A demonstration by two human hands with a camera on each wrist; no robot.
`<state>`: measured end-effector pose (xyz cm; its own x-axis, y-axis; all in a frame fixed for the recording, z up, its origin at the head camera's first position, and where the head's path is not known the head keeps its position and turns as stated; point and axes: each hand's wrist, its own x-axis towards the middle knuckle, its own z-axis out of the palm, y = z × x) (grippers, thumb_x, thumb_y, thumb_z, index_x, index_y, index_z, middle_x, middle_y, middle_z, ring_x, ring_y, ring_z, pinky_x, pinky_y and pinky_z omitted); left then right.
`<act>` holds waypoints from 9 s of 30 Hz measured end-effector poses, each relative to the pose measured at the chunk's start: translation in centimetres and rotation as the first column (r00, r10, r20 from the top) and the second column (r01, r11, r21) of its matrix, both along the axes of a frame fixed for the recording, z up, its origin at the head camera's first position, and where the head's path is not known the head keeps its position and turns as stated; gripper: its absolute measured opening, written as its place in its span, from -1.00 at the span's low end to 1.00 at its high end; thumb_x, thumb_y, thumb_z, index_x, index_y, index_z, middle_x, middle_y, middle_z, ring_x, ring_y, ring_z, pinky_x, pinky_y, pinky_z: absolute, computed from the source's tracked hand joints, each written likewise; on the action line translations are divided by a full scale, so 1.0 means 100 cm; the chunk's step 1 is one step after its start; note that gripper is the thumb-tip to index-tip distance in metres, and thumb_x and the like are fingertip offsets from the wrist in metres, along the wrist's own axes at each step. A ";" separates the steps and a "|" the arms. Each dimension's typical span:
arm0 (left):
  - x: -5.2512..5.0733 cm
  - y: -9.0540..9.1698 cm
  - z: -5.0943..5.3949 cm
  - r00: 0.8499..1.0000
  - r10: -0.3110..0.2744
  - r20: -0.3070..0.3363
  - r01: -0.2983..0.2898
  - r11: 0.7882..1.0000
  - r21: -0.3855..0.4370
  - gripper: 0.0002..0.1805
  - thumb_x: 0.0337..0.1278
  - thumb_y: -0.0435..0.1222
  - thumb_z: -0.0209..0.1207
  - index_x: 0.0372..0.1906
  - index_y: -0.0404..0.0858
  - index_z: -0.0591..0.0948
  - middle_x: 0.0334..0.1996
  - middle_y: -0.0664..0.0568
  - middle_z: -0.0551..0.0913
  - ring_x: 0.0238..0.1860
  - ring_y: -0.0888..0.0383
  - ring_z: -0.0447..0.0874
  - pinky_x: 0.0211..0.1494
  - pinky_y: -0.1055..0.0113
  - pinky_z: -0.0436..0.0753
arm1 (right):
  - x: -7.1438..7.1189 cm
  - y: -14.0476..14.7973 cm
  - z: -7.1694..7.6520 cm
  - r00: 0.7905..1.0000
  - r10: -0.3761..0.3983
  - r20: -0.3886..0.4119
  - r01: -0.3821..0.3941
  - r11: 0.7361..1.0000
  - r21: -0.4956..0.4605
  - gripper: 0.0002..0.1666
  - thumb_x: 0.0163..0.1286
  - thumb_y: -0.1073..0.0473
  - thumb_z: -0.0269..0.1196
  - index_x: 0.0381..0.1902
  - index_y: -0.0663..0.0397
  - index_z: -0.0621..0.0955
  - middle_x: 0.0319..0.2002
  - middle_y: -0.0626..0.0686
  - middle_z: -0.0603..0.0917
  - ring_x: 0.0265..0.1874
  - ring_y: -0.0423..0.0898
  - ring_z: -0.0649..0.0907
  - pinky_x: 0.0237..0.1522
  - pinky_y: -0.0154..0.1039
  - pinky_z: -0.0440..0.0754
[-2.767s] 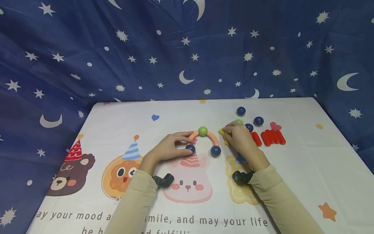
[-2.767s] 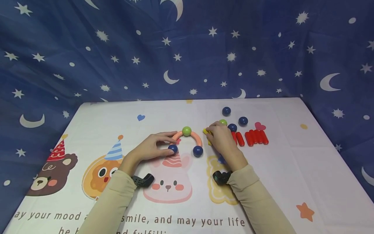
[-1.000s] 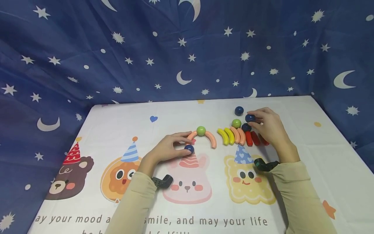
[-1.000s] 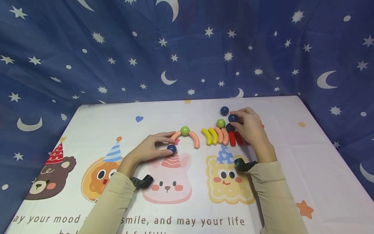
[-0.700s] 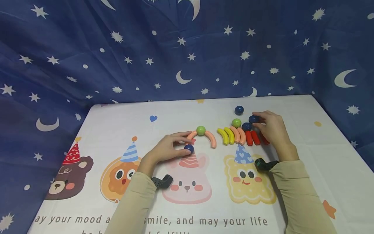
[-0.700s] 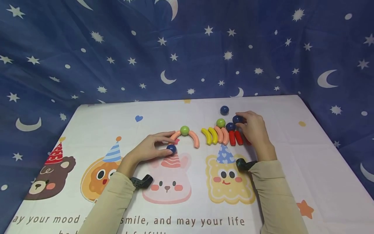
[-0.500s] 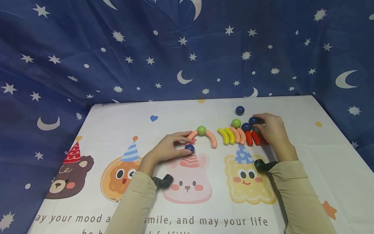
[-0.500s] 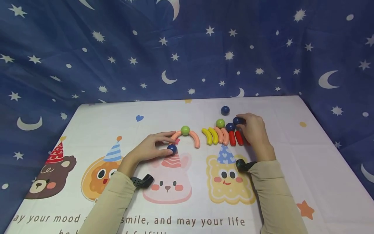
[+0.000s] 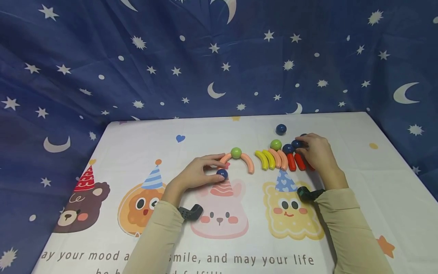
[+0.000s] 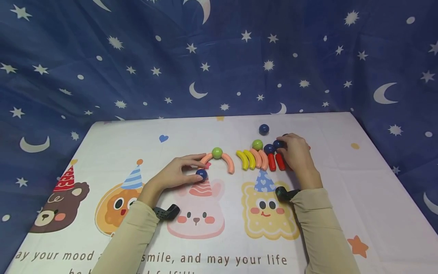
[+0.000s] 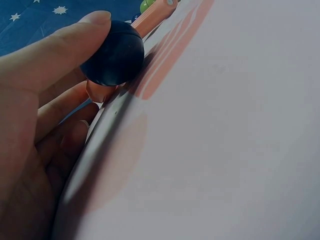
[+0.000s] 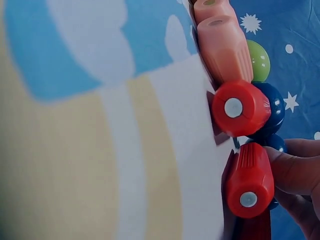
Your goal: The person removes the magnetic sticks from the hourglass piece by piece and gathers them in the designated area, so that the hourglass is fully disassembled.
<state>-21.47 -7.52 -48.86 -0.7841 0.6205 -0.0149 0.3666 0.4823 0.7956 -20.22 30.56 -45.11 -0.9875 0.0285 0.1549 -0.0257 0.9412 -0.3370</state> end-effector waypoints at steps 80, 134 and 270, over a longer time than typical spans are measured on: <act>0.001 -0.002 0.000 1.000 0.018 0.004 -0.018 1.000 0.024 -0.56 -0.13 0.04 0.40 -0.02 0.19 0.66 0.29 0.52 0.35 0.23 0.33 0.42 0.30 0.20 0.42 | 0.010 -0.048 0.044 0.969 0.098 0.225 -0.051 0.977 -0.205 -0.57 0.28 -0.02 0.27 0.06 0.02 0.58 -0.18 0.15 0.67 -0.24 0.05 0.63 -0.34 -0.17 0.62; -0.001 0.013 -0.005 0.999 -0.037 -0.037 0.037 0.999 0.014 -0.55 -0.07 0.09 0.35 0.02 0.17 0.66 0.31 0.45 0.36 0.29 0.41 0.34 0.34 0.26 0.38 | -0.011 -0.144 -0.005 0.932 0.361 0.006 -0.361 0.932 -0.044 -0.61 0.09 0.19 0.43 -0.09 0.09 0.64 -0.21 0.08 0.63 -0.29 -0.03 0.61 -0.16 -0.09 0.63; 0.001 -0.002 -0.003 0.998 0.008 -0.065 -0.003 0.998 0.063 -0.60 -0.06 0.01 0.37 -0.06 -0.01 0.71 0.28 0.25 0.45 0.30 0.26 0.39 0.29 0.21 0.45 | 0.002 -0.152 0.027 0.909 0.369 0.191 -0.387 0.920 0.063 -0.83 0.14 0.16 0.40 -0.30 0.08 0.77 -0.49 0.03 0.59 -0.51 -0.09 0.51 -0.45 -0.28 0.48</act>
